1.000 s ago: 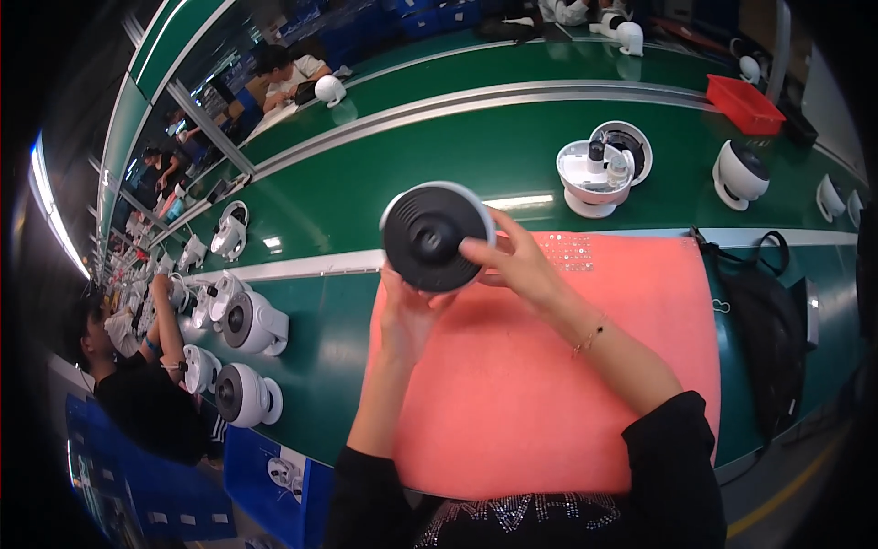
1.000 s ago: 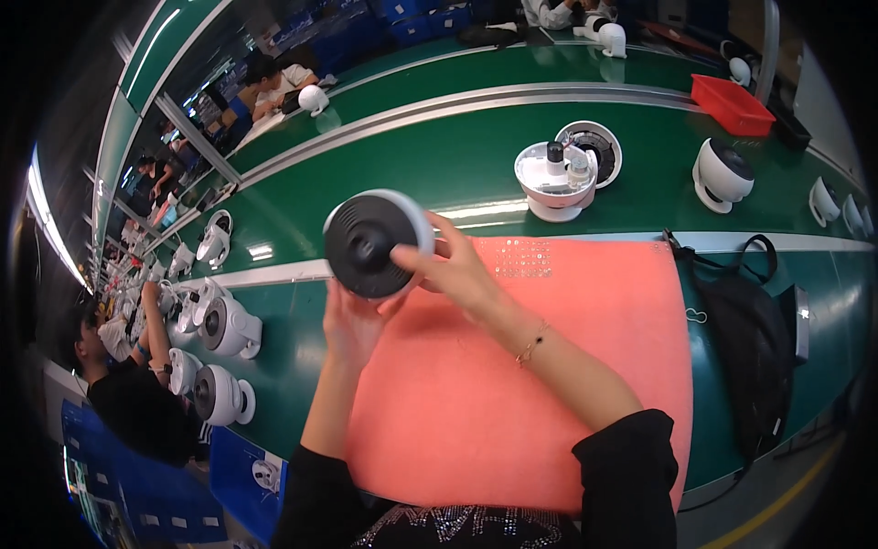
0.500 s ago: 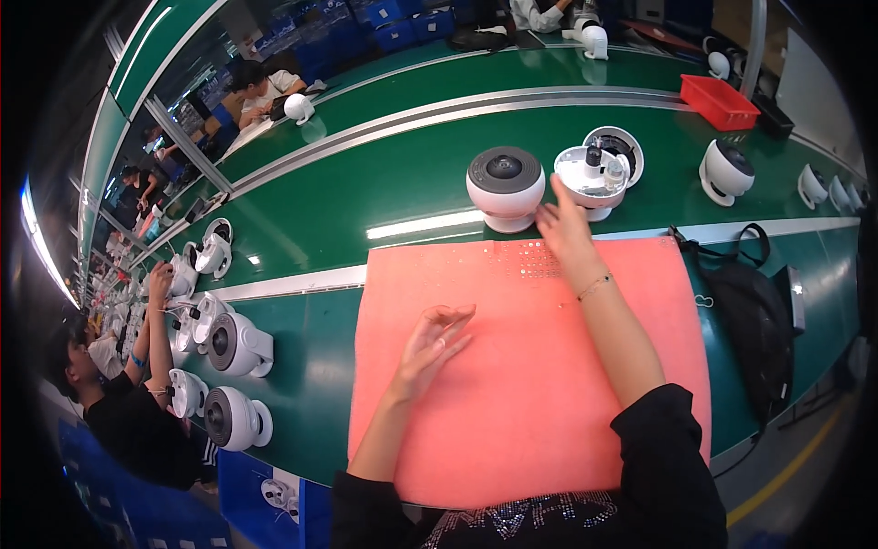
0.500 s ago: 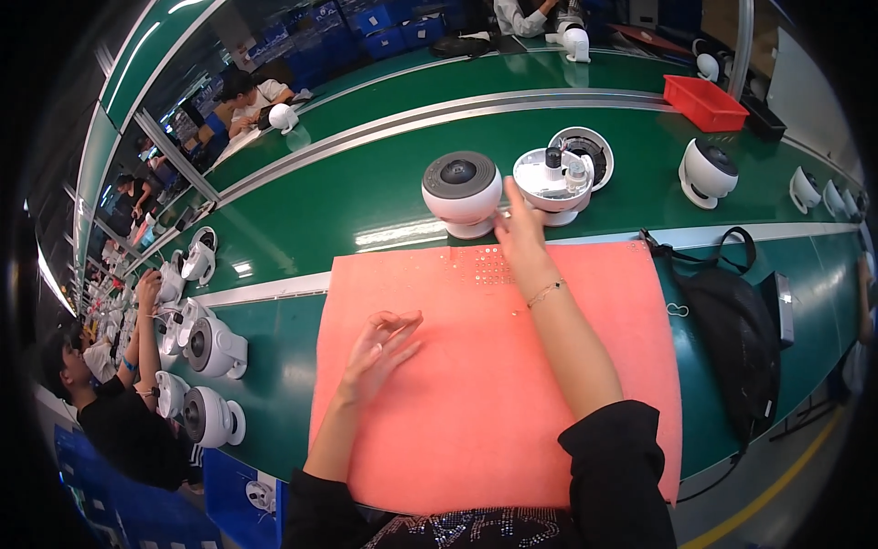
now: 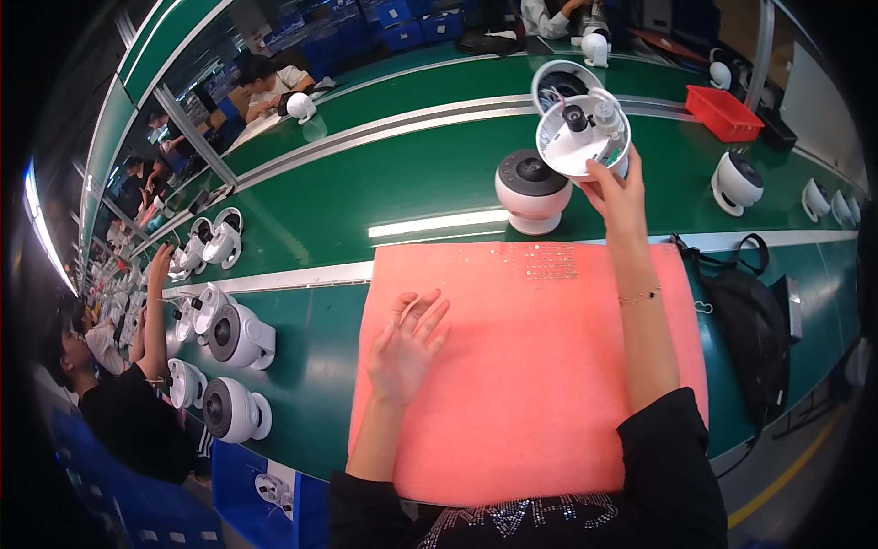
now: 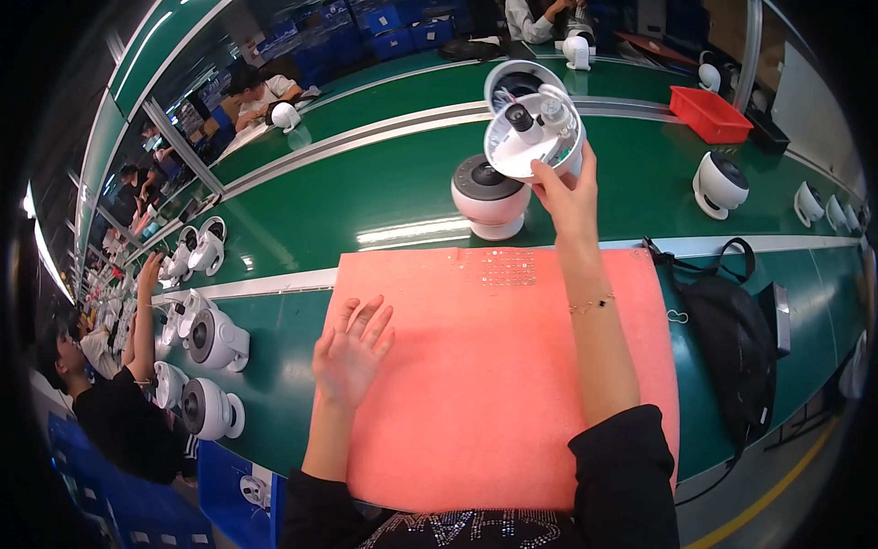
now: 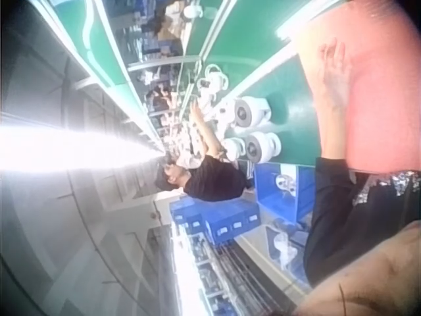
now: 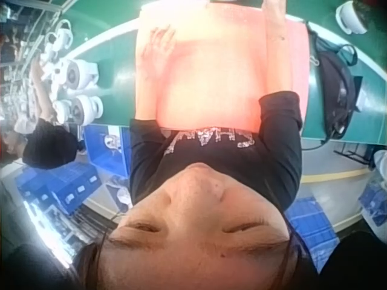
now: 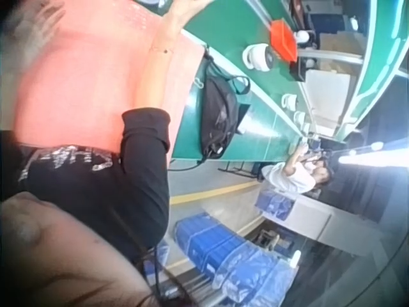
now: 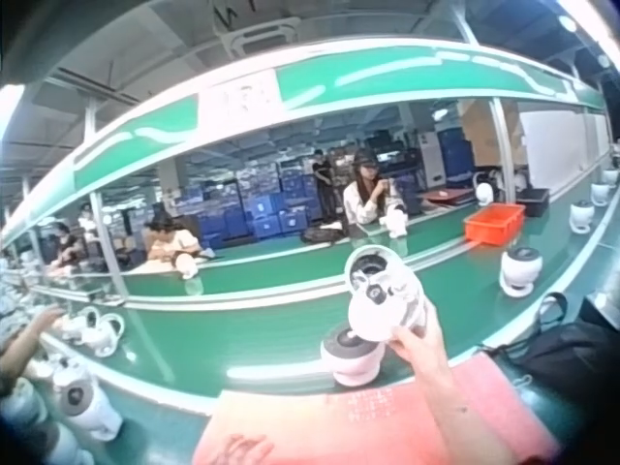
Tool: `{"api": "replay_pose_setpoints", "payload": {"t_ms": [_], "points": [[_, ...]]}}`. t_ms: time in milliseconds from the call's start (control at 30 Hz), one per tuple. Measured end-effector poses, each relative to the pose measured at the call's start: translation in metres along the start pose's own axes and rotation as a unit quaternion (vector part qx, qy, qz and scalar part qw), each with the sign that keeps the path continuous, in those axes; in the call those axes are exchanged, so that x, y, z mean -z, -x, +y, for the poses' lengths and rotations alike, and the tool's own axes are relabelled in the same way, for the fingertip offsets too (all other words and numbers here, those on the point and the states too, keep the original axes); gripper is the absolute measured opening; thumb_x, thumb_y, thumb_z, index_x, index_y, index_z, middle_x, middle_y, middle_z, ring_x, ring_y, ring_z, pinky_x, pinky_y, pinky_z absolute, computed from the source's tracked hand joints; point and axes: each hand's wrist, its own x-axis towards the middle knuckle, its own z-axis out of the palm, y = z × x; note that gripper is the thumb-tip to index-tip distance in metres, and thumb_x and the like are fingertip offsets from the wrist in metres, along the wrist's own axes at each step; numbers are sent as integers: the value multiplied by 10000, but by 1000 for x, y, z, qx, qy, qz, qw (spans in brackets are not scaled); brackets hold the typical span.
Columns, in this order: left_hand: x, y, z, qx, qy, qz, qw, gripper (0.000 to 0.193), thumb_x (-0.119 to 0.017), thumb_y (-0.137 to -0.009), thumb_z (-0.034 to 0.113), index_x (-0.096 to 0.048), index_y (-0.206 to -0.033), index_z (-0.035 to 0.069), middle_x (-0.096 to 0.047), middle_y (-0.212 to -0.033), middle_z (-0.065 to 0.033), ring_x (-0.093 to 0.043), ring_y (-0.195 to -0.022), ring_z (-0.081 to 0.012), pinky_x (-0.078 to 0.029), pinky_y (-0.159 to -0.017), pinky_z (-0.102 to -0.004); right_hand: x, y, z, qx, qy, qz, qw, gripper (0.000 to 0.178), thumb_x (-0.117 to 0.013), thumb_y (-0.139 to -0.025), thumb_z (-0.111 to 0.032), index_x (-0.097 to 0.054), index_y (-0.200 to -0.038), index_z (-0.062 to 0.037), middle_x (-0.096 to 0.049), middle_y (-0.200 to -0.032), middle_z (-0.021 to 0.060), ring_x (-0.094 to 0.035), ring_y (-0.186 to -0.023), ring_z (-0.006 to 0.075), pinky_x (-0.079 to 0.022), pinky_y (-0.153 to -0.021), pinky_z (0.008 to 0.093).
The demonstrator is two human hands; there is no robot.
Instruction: Assembling components of a spherical security camera on a factory production line.
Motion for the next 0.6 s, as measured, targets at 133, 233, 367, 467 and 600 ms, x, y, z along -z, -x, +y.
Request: {"api": "replay_pose_setpoints", "payload": {"t_ms": [133, 233, 367, 467, 600], "points": [[-6, 13, 17, -3, 70, 27, 997, 611, -470, -860, 438, -313, -1339, 93, -310, -1396, -148, -343, -1271, -293, -329, -1018, -422, -12, 30, -32, -124, -21, -154, 980, 584, -558, -845, -193, -285, -1356, -115, -579, -1081, 114, -625, -947, 223, -519, -815, 339], [1, 26, 27, 33, 223, 26, 974, 701, -445, -850, 530, -284, -1364, 81, -296, -1404, -166, -352, -1263, -301, -354, -1001, -416, -35, 60, -35, -199, -6, -276, 940, 574, -559, -802, -203, -356, -1330, -102, -569, -1051, 75, -629, -906, 187, -521, -809, 340], [24, 59, 35, 107, 392, 22, 913, 751, -404, -828, 635, -312, -1350, 103, -312, -1392, -179, -400, -1221, -326, -409, -952, -417, -58, 88, -14, -302, 15, -428, 852, 593, -565, -797, -215, -366, -1345, -105, -541, -1106, 64, -605, -894, 132, -519, -800, 340], [57, 103, 26, 40, 334, 11, 942, 650, -388, -859, 539, -359, -1336, 98, -494, -1246, -144, -529, -1059, -369, -544, -763, -449, -72, 107, 3, -330, 120, -528, 773, 561, -562, -811, -208, -391, -1336, -114, -581, -939, 31, -564, -782, 76, -481, -639, 225], [70, 131, 40, -5, 203, 126, 971, 809, -279, -876, 594, -346, -1293, -96, -550, -1158, -238, -578, -1024, -324, -487, -884, -418, -78, 122, 25, -313, 191, -643, 672, 478, -558, -837, -186, -414, -1278, -70, -600, -903, 59, -584, -756, 113, -489, -620, 229]]}}
